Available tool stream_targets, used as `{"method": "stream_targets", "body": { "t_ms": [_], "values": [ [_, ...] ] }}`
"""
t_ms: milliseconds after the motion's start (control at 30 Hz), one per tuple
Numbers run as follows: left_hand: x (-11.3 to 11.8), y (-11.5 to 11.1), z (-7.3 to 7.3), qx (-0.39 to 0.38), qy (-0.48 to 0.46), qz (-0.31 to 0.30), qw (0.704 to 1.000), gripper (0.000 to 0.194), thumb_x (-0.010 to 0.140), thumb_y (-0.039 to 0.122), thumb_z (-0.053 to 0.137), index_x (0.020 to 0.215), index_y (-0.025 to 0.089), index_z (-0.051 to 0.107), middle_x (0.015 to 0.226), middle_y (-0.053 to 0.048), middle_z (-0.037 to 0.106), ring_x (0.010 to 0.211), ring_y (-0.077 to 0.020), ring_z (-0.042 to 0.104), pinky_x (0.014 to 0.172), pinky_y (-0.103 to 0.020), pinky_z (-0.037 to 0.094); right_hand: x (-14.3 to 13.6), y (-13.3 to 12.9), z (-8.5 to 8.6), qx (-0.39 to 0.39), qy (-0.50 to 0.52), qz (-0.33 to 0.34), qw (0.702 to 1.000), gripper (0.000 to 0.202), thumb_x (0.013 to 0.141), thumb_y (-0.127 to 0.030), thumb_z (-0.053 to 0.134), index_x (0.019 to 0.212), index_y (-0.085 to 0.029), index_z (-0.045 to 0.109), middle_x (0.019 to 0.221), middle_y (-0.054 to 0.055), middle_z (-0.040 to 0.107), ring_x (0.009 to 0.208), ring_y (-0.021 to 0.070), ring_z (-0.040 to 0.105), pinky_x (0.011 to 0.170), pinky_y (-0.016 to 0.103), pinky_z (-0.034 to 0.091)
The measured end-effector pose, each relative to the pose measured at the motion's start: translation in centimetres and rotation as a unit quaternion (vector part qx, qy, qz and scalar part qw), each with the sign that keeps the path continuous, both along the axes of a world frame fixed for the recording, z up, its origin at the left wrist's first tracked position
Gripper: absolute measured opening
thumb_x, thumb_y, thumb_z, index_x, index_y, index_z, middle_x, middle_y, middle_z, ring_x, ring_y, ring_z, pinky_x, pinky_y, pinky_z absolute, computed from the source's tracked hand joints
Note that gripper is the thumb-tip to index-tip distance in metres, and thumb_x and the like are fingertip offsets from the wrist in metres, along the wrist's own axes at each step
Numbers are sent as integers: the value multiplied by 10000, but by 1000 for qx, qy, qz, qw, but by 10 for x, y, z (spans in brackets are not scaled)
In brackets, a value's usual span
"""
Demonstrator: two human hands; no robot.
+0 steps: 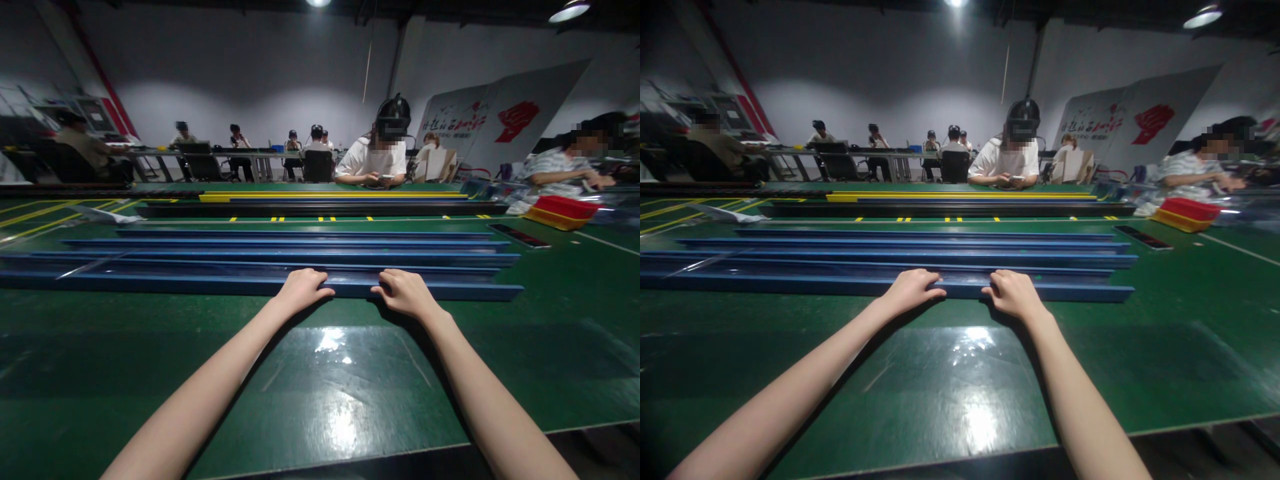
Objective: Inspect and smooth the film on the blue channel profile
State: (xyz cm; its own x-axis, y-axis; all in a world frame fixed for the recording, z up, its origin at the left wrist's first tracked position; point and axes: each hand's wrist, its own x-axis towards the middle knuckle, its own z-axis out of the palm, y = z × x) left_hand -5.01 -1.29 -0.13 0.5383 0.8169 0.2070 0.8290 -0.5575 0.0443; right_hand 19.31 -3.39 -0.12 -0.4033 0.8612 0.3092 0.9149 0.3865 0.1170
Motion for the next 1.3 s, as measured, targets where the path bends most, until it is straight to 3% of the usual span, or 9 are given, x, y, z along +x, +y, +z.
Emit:
{"method": "stream_targets", "body": {
  "t_ms": [433,800,1300],
  "values": [
    [3,-1,1,4,4,26,1000,321,792,480,522,843,190,649,848,-66,669,843,-227,610,652,-273,428,0,0,0,4,5,-2,1000,295,831,-391,419,669,-178,542,719,47,610,666,153,544,540,254,235],
    [2,-2,-2,8,-44,29,999,280,764,464,570,745,194,642,835,-23,589,796,-168,570,616,-230,401,0,0,0,2,2,-2,1000,285,835,-380,418,682,-176,545,743,48,615,682,151,547,549,254,245],
    [2,-1,0,-2,-82,48,995,284,697,467,639,754,197,570,744,-6,632,710,-174,577,560,-232,321,0,-1,0,1,4,-3,1000,275,827,-377,430,678,-176,545,738,52,618,671,155,548,541,252,240]
  ]
}}
